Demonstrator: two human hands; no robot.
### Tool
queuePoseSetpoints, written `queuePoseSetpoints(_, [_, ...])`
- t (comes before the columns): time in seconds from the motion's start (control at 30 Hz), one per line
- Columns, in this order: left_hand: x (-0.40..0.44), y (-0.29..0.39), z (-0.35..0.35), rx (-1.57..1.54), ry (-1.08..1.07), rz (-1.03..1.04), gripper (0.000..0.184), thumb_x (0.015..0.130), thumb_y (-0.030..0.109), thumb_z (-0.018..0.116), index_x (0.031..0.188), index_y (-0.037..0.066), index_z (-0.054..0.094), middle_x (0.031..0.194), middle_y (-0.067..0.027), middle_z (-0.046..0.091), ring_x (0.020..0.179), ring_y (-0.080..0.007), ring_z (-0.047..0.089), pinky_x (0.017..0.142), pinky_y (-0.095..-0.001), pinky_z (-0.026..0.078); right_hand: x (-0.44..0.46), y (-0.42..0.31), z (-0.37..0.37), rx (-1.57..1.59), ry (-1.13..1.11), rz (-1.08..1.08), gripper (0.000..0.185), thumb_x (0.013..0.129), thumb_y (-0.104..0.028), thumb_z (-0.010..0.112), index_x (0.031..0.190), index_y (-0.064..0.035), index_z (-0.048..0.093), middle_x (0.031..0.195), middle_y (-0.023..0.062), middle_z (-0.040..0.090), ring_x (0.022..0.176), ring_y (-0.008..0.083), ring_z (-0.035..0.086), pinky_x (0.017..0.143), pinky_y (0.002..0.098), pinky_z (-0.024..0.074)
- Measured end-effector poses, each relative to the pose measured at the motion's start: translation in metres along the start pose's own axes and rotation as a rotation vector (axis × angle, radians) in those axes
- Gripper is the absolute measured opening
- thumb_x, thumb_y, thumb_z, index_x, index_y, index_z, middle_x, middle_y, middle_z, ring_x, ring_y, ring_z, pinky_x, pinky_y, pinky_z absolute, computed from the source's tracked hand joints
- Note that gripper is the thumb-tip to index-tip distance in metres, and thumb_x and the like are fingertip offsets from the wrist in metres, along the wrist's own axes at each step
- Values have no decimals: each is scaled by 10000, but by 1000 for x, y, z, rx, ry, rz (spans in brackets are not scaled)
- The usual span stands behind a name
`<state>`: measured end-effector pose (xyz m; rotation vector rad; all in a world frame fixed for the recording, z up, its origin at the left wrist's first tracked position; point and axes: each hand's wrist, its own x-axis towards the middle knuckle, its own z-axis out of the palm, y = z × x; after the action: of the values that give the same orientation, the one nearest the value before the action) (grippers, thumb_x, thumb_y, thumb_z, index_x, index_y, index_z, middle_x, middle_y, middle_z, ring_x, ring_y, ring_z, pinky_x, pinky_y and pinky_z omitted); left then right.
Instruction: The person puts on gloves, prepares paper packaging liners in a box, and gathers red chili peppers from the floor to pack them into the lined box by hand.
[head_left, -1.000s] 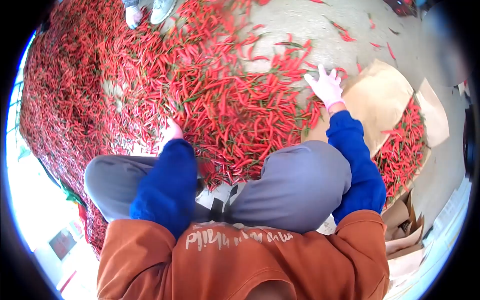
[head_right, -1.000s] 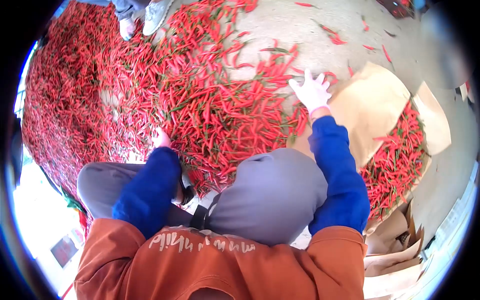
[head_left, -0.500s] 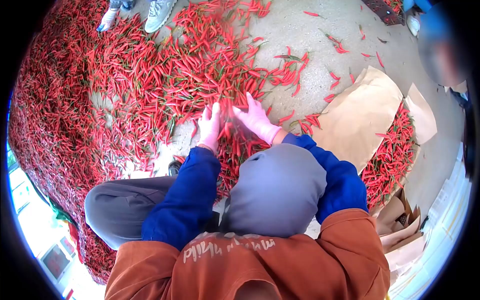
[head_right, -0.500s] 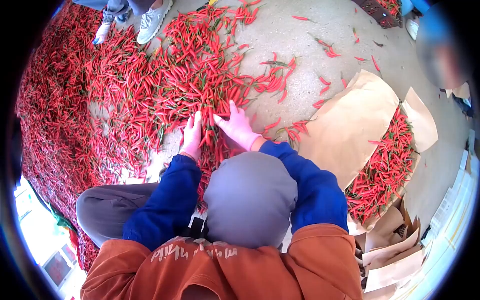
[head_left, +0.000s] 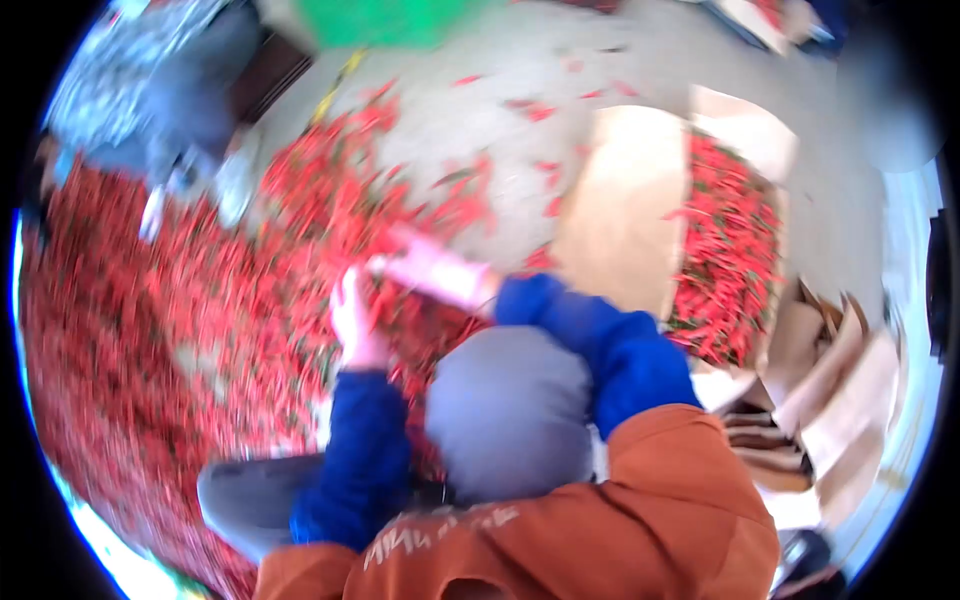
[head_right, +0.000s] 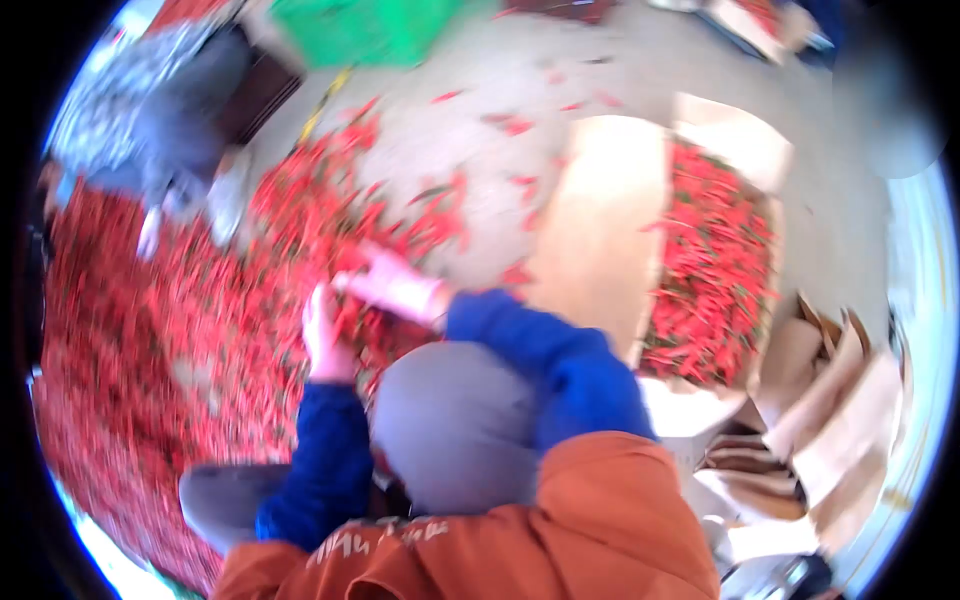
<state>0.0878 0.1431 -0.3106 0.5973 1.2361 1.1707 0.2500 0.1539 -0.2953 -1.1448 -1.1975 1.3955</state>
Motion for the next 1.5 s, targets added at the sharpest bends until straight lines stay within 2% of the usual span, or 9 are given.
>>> queuePoseSetpoints(0.3, [-30, 52, 84, 63, -195, 5, 399, 960, 340, 470, 1232, 47, 478, 1138, -123, 563, 986, -237, 591, 837, -379, 509, -27, -61, -44, -145, 225, 19, 872, 767, -426, 720, 1376, 49, 316, 1242, 302, 508, 1162, 419, 497, 981, 416, 406])
queuePoseSetpoints(0.4, [-48, 61, 133, 145, -324, 31, 378, 971, 353, 445, 1221, 74, 491, 1120, -95, 569, 982, -225, 595, 840, -373, 508, -64, -101, -83, -141, 299, -46, 917, 800, -492, 665, 1407, 64, 261, 1339, 306, 417, 1260, 402, 410, 1051, 406, 341])
queuePoseSetpoints(0.53, [-89, 48, 218, 196, -499, 102, 370, 943, 325, 506, 1195, 55, 504, 1116, -78, 564, 990, -185, 586, 862, -339, 490, -99, -101, -139, -71, 609, -297, 667, 781, -320, 723, 1294, -6, 434, 1040, 216, 632, 989, 347, 603, 877, 392, 465])
queuePoseSetpoints(0.9, [-187, -119, 446, 297, -955, -214, 415, 917, 337, 569, 1237, 83, 497, 1036, -58, 612, 863, -153, 616, 678, -310, 518, -301, -152, -349, -5, 909, -101, 539, 850, -210, 688, 1295, -18, 453, 1122, 82, 610, 966, 137, 583, 870, 290, 470])
queuePoseSetpoints(0.97, [-193, -133, 459, 473, -1007, -277, 568, 894, 330, 619, 1306, -10, 427, 1108, -145, 595, 974, -205, 578, 810, -320, 476, -309, -116, -408, -181, 981, -4, 586, 843, -244, 699, 1312, -3, 442, 1106, 80, 615, 916, 140, 598, 871, 280, 469])
queuePoseSetpoints(1.07, [-160, -196, 455, 885, -1141, 127, 707, 778, 253, 669, 1377, 26, 370, 1198, -242, 475, 1056, -351, 534, 916, -383, 445, -303, -67, -476, -989, 1095, 334, 674, 740, -320, 729, 1315, -67, 482, 1273, 172, 524, 1119, 274, 560, 981, 346, 432])
queuePoseSetpoints(1.2, [-170, -177, 423, 1050, -1322, 455, 741, 787, 146, 624, 1438, 75, 277, 1269, -285, 368, 1099, -400, 512, 947, -398, 449, -290, -49, -525, -939, 972, 479, 609, 718, -307, 712, 1278, -132, 547, 1290, 158, 511, 1178, 304, 512, 1002, 349, 414])
queuePoseSetpoints(1.3, [-191, -137, 410, 1239, -1511, 265, 775, 804, 144, 633, 1457, 72, 223, 1244, -266, 388, 1055, -380, 520, 954, -373, 434, -286, -41, -551, -934, 963, 576, 512, 730, -205, 710, 1217, -95, 596, 1158, 158, 597, 1119, 298, 555, 958, 339, 439])
queuePoseSetpoints(1.5, [-185, -131, 399, 1150, -2144, 492, 640, 809, 82, 584, 1403, 78, 347, 1339, -222, 384, 984, -367, 542, 912, -400, 457, -291, -18, -580, -1268, 974, 657, 388, 808, -195, 614, 1193, -150, 593, 1153, 148, 560, 1107, 328, 534, 943, 392, 443])
